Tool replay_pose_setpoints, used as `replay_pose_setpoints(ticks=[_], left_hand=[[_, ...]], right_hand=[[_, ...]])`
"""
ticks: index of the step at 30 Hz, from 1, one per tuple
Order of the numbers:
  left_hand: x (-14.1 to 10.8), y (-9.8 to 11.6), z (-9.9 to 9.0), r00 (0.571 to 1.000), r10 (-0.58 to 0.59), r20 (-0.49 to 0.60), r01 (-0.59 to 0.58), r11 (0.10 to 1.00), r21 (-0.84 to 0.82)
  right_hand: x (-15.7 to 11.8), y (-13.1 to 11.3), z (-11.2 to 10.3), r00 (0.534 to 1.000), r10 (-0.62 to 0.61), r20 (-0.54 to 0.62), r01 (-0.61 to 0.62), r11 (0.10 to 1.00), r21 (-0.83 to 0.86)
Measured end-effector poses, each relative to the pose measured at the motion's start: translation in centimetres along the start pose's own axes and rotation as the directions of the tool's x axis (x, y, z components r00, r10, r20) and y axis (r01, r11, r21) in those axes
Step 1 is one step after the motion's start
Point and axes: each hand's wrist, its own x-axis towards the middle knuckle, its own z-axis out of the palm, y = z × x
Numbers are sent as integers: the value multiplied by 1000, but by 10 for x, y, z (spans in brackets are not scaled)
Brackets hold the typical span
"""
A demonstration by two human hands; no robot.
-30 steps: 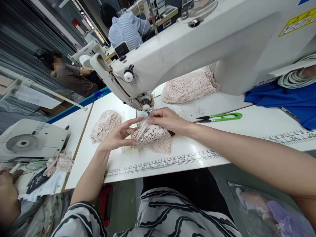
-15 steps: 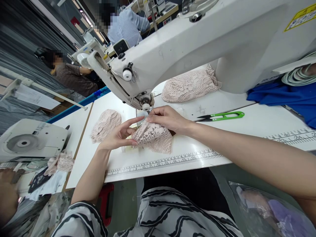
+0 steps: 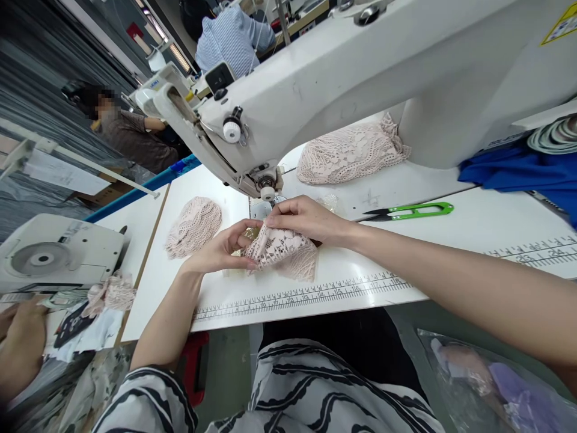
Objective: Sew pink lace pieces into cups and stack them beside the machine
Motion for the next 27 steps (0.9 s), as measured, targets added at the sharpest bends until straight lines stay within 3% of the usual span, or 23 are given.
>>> replay_pose_setpoints(ticks=[3,6,9,12,21,27], left_hand=[[2,1,3,999,-42,-5,42,999,-7],[7,-2,11,999,10,-37,-13,997,-76],[13,-7,21,982,59,-179,-89,983,-162],[16,-9,27,953,36,-299,-100,974,-201],[14,-11,24,887,84,-453,-146,984,-104],[13,-13,25,863,88,-498,-161,981,-105]], right_hand=[[-1,-2,1,1000,11,-26,-11,1000,-6],[-1,-3,3,1000,3,-21,-3,999,-33],[-2,-2,4,1000,-22,-14,21,998,-56],[-1,-1,5,1000,-16,-8,15,995,-94],[-2,0,-1,987,39,154,-17,989,-144],[-1,-2,-2,987,60,152,-34,986,-165]])
